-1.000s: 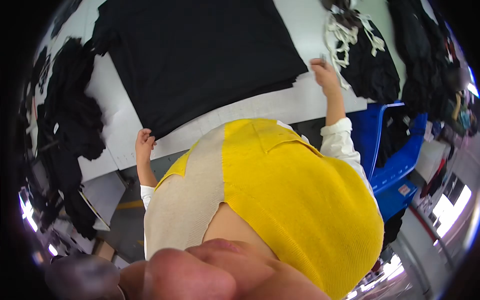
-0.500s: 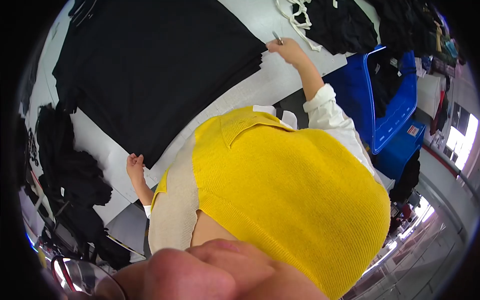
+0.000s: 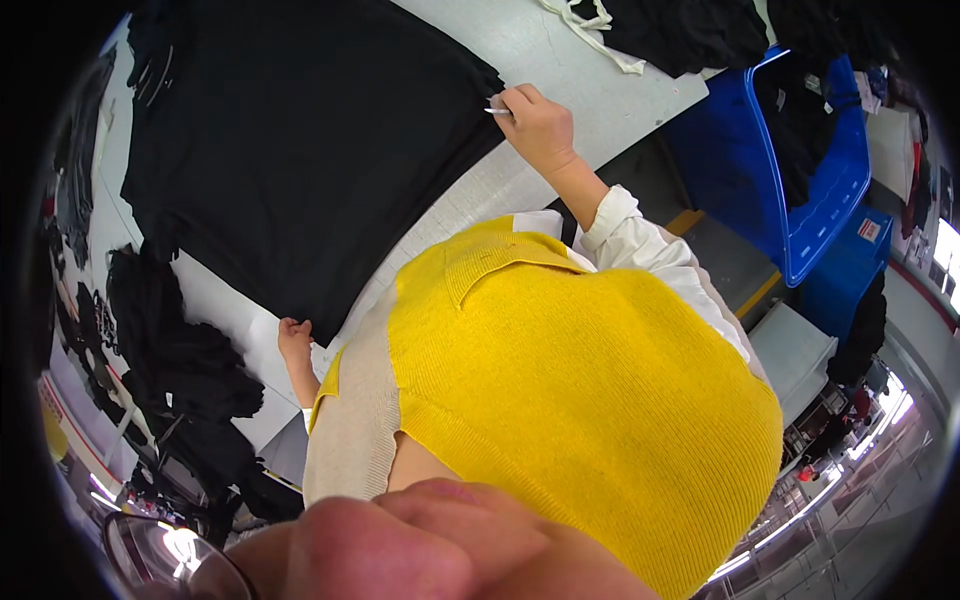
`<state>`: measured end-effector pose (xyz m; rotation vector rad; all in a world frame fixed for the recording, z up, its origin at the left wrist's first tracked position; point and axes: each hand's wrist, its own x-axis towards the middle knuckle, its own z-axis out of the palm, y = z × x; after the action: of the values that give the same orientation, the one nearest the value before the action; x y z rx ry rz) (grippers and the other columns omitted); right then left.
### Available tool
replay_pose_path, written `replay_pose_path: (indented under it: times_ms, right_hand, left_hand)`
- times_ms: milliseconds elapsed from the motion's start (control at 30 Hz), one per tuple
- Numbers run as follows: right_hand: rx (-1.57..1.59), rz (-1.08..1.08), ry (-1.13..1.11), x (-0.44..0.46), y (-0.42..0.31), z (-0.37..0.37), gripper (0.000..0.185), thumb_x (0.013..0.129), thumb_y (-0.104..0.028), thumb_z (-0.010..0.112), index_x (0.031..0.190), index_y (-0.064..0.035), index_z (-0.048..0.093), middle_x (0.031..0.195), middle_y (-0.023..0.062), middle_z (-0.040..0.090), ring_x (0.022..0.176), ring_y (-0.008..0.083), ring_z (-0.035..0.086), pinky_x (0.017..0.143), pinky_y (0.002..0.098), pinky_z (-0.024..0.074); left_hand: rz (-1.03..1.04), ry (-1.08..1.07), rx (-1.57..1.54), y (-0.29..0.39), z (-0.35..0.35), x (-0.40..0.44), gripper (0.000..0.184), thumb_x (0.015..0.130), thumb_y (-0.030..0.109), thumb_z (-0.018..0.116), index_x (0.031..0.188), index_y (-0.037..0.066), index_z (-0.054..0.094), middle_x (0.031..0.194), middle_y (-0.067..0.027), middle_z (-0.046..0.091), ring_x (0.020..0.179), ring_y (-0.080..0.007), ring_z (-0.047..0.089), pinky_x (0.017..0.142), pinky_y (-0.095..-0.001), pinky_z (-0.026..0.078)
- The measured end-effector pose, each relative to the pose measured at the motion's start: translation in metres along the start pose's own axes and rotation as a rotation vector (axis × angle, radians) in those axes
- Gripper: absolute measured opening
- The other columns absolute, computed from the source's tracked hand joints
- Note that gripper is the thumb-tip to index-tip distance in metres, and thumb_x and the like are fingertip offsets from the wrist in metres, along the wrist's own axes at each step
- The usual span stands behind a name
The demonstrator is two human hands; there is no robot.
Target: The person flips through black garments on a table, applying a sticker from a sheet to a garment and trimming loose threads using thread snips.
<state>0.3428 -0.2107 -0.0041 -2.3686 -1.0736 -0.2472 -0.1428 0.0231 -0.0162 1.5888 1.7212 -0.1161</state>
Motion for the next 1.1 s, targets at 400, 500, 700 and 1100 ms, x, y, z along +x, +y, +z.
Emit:
replay_pose_path:
  times_ms: [400,500,700,1100]
  right_hand:
    - [0.586,0.494,-0.310,0.025,0.039,-0.012,0.024,0.080,-0.024,0.068,0.095,-0.0051,0.067,0.086,0.0044,0.066,0.074,0.0138,0.059,0.070,0.0242,0.0455]
    - [0.757,0.581,-0.324,0.060,0.077,0.016,0.026,0.082,-0.023,0.066,0.096,-0.0014,0.067,0.085,0.0040,0.066,0.078,0.0135,0.059,0.075,0.0228,0.0441]
    - [0.467,0.164,-0.433,0.196,0.035,0.091,0.031,0.084,-0.029,0.061,0.098,-0.0009,0.067,0.085,0.0073,0.067,0.078,0.0174,0.061,0.074,0.0258,0.0455]
    - [0.147,-0.014,-0.360,0.363,-0.099,0.220,0.048,0.085,-0.049,0.052,0.093,-0.0032,0.066,0.088,0.0105,0.067,0.082,0.0273,0.063,0.074,0.0325,0.0469]
  left_hand:
    - [-0.093,0.074,-0.121,0.011,0.004,-0.006,0.044,0.077,0.026,0.067,0.106,-0.004,0.054,0.085,-0.0113,0.060,0.068,-0.0190,0.055,0.063,-0.0265,0.046]
    - [-0.183,0.132,-0.247,0.023,-0.004,0.000,0.055,0.077,0.034,0.068,0.112,-0.006,0.056,0.094,-0.0143,0.062,0.073,-0.0206,0.057,0.067,-0.0271,0.047]
    - [-0.090,0.321,-0.216,0.079,-0.021,0.054,0.048,0.078,0.043,0.065,0.089,-0.004,0.066,0.082,-0.0145,0.066,0.078,-0.0235,0.062,0.073,-0.0301,0.048]
    - [-0.071,0.549,-0.366,0.182,-0.093,0.245,0.048,0.080,0.041,0.063,0.099,-0.003,0.064,0.097,-0.0162,0.065,0.089,-0.0260,0.062,0.079,-0.0311,0.047]
